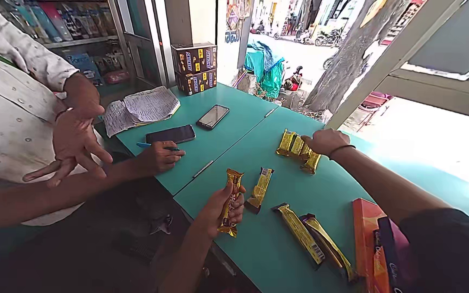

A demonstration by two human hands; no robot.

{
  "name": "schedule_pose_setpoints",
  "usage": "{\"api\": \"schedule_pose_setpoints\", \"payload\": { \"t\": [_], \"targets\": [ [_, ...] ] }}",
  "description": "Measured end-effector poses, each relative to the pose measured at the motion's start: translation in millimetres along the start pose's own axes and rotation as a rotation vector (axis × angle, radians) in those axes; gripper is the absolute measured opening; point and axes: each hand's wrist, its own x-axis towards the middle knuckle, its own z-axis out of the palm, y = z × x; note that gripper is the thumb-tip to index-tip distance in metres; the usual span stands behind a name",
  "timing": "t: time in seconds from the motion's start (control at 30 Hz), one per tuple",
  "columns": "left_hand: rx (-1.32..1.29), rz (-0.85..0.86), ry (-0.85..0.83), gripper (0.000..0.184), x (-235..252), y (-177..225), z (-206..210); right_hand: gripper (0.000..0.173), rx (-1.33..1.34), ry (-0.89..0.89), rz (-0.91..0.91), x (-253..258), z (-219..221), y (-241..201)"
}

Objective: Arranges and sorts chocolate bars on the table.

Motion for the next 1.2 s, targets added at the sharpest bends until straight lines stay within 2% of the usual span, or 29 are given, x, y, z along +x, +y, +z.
{"api": "schedule_pose_setpoints", "payload": {
  "t": [0.1, 0.2, 0.3, 0.43, 0.53, 0.73, 0.87, 0.97, 1.03, 1.1, 1.2],
  "targets": [
    [-0.01, -0.002, -0.015, 0.037, 1, 2, -2, 0.088, 0.177, -0.08, 0.096, 36, 15, 4],
    [-0.012, 0.002, -0.005, 0.04, 0, 0, -2, 0.095, 0.192, 0.006, 0.045, 44, 40, -18],
    [-0.014, 0.008, -0.016, 0.042, -2, 1, -3, 0.083, 0.161, -0.009, -0.027, 33, 50, -37],
    [-0.023, 0.022, -0.002, 0.042, -2, 1, -3, 0.072, 0.073, -0.12, -0.238, -13, 47, -44],
    [0.002, 0.01, 0.02, 0.042, -1, 1, -1, 0.047, 0.04, 0.031, -0.321, -38, 48, -36],
    [0.062, 0.046, 0.155, 0.049, -1, 5, 9, 0.029, 0.416, 0.16, -0.381, -38, 1, -13],
    [0.001, 0.073, 0.161, 0.053, -2, 4, 12, 0.029, 0.612, 0.004, -0.512, -86, -8, -41],
    [-0.121, 0.109, 0.084, 0.065, 1, 0, 9, 0.033, 0.326, 0.014, -0.574, -122, 0, -71],
    [-0.207, 0.158, 0.098, 0.065, 1, -4, 10, 0.037, 0.075, 0.049, -0.568, -148, 8, -96],
    [-0.285, 0.179, 0.149, 0.056, -1, -6, 13, 0.043, -0.162, 0.059, -0.638, -171, 23, -113],
    [-0.271, 0.217, 0.238, 0.033, -2, -8, 12, 0.055, -0.274, -0.146, -0.805, -199, 24, -121]
  ]
}}
